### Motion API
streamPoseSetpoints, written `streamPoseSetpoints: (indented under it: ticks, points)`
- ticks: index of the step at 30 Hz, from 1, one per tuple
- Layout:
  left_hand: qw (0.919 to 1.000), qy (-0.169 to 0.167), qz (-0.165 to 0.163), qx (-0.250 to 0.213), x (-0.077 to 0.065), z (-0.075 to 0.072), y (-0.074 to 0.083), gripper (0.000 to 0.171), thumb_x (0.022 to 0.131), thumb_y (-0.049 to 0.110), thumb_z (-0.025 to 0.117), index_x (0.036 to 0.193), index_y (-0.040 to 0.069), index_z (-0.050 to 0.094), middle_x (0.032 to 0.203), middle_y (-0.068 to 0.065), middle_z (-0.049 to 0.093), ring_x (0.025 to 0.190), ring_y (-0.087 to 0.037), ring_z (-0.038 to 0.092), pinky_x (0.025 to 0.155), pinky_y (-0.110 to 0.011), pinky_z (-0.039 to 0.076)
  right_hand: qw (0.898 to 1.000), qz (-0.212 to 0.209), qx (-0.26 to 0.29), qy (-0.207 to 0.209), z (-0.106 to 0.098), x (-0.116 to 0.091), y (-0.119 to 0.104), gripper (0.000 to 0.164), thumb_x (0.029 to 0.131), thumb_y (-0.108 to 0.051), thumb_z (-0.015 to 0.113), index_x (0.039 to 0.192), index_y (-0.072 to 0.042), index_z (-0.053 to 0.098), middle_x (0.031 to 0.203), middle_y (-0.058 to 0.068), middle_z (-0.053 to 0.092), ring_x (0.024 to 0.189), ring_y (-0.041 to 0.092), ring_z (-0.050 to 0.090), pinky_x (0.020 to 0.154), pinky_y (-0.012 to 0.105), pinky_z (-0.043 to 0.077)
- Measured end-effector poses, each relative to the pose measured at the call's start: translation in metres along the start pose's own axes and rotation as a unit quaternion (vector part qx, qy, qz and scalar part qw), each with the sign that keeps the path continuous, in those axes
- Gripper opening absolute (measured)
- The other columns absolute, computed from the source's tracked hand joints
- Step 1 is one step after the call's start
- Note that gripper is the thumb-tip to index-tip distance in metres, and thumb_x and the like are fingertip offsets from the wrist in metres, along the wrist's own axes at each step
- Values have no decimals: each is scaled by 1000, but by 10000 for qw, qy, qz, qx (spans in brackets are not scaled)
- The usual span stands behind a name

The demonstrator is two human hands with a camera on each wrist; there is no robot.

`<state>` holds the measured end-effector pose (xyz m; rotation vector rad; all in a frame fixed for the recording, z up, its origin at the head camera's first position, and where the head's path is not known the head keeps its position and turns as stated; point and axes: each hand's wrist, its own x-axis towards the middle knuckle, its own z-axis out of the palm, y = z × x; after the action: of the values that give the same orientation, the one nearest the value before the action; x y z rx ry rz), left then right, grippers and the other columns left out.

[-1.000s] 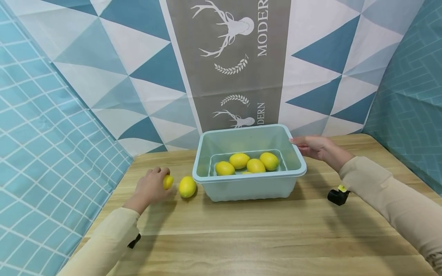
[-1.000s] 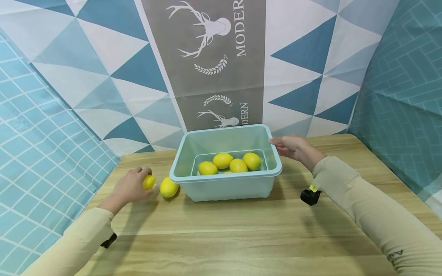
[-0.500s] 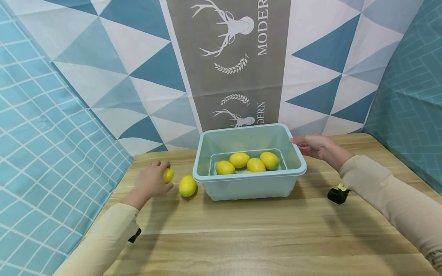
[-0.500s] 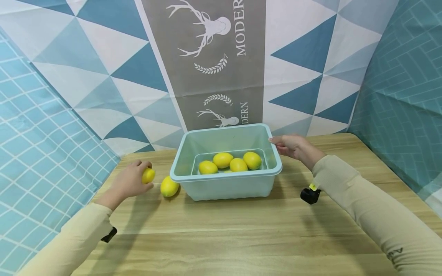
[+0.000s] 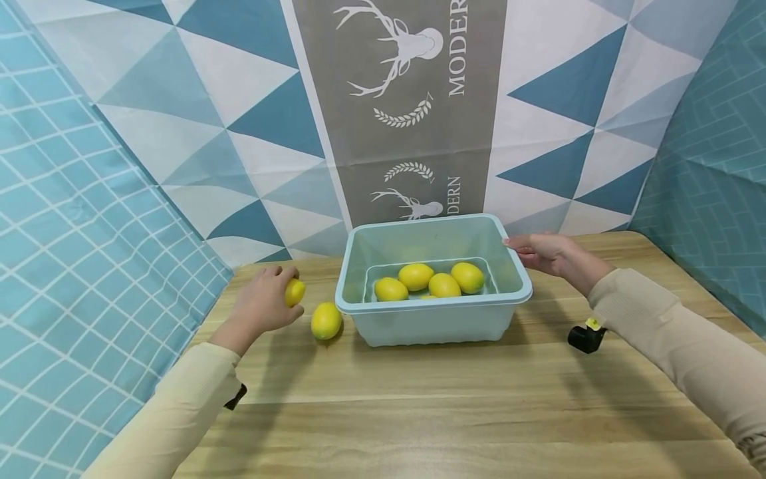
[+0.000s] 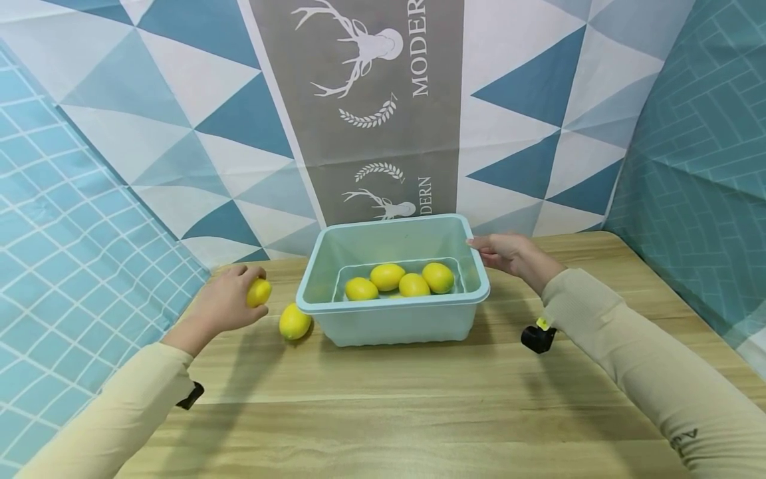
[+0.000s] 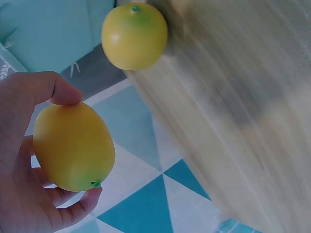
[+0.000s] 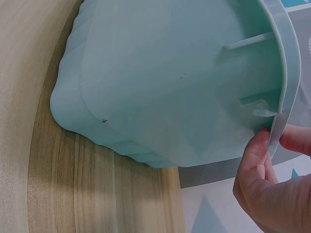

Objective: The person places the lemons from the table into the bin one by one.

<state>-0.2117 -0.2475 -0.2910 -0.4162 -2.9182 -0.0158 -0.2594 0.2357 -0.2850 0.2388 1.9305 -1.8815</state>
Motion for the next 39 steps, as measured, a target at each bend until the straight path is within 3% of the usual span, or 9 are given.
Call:
streamPoseSetpoints:
  ticks: [8,16,24,39]
  points:
    - [9997,180,157,15,2,-13,12,49,75,26,70,118,9,56,102,-15,55,81,-27,49,58,-33,42,9998,135,-96,91,2,-3,-3,26,94,-19,62,111,-10,46,93,-6,54,80,2,60,82,15,54]
    - [9987,383,302,140,10,-27,21,47,73,24,71,115,9,56,101,-15,55,88,-32,50,65,-41,44,9997,179,180,49,1,-3,-5,25,92,-18,63,109,-11,46,86,-7,58,78,2,61,79,15,55]
    - [9989,335,325,57,5,-30,28,48,73,23,71,117,11,57,105,-15,56,91,-32,51,62,-40,44,9997,250,-14,0,1,-2,-6,27,92,-19,65,109,-11,45,87,-7,59,79,2,62,82,16,55]
    - [9980,376,479,145,12,-43,39,46,72,22,71,114,12,56,99,-13,54,84,-28,45,60,-34,39,9997,220,-117,9,1,-1,-6,29,92,-17,65,110,-9,44,87,-7,59,80,3,63,82,17,55]
